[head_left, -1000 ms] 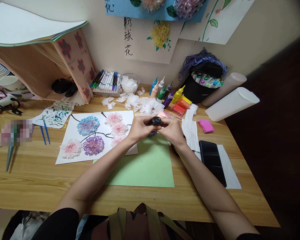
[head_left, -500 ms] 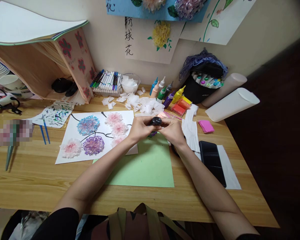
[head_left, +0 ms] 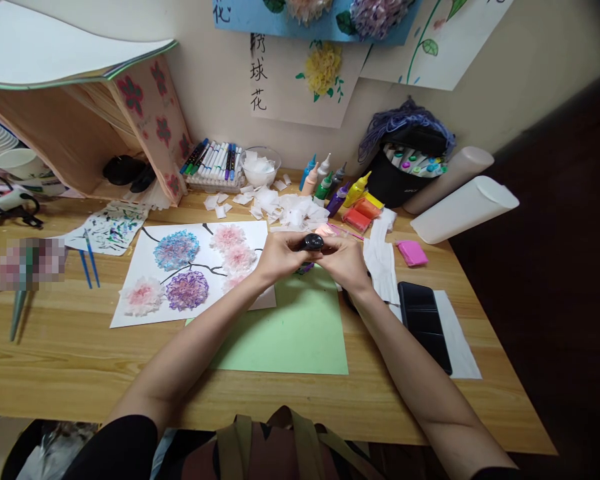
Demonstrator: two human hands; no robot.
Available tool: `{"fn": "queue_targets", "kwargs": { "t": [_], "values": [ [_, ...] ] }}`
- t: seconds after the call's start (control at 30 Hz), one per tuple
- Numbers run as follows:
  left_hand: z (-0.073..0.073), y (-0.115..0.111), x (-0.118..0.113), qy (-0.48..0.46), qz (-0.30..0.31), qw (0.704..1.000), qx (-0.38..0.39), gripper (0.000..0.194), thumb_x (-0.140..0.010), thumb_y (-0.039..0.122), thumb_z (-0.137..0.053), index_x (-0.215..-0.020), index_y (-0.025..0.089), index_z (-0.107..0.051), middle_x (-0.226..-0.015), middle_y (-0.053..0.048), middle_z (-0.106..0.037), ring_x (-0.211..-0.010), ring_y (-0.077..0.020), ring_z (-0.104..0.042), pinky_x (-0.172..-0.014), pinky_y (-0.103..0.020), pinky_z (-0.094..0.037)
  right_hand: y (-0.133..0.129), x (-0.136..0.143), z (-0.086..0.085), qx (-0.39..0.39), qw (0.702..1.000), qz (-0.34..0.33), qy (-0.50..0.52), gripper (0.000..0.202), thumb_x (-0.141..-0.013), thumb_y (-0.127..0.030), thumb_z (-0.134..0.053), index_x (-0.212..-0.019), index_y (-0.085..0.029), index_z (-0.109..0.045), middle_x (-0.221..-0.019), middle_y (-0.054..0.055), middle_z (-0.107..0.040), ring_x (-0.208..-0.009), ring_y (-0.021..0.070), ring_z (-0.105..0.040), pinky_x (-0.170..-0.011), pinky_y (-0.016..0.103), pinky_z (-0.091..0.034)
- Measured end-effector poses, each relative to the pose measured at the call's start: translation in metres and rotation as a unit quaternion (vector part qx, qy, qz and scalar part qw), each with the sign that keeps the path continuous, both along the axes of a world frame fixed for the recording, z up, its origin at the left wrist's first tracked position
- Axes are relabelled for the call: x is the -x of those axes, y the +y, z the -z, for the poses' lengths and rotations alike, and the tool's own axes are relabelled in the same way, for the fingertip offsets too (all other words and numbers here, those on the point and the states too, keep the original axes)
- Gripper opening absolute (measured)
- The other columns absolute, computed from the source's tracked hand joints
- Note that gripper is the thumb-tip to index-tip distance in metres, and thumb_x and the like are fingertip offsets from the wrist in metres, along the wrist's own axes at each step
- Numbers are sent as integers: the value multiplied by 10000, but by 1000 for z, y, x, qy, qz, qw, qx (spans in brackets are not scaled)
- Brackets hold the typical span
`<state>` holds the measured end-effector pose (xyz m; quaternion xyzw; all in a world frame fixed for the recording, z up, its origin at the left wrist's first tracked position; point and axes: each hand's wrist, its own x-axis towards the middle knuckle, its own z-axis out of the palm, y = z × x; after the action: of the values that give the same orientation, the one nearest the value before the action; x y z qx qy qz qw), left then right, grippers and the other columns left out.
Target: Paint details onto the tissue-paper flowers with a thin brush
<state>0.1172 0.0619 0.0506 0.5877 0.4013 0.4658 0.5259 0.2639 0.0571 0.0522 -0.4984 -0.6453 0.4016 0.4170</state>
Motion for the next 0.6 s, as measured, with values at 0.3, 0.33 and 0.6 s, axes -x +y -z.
{"fn": "queue_targets", "kwargs": {
  "t": [0.3, 0.33, 0.6],
  "values": [
    [1, 6, 3, -14, 27, 999, 19, 307, -622, 240, -743, -897, 106, -720, -846, -53, -713, -801, -206, -655, -753, -299, -524, 5, 0, -5, 9, 999, -30, 12, 246, -605, -242, -727, -831, -144, -734, -773, 38, -714, -746, 196, -654, -670, 283, -524],
    [-1, 6, 3, -20, 37, 999, 21, 335, -624, 247, -747, -927, 108, -715, -877, -61, -713, -826, -211, -656, -775, -308, -525, 5, -1, -6, 7, 999, -31, 7, 260, -606, -239, -727, -849, -148, -732, -792, 40, -714, -760, 199, -657, -684, 287, -528],
    [-13, 4, 6, -11, 55, 998, -3, 387, -676, 263, -718, -1045, 150, -680, -1068, -98, -676, -985, -234, -626, -843, -332, -518, 7, -9, -13, 8, 998, -55, -13, 209, -678, -233, -661, -862, -154, -720, -845, 43, -696, -832, 210, -646, -753, 311, -525]
  ]
}}
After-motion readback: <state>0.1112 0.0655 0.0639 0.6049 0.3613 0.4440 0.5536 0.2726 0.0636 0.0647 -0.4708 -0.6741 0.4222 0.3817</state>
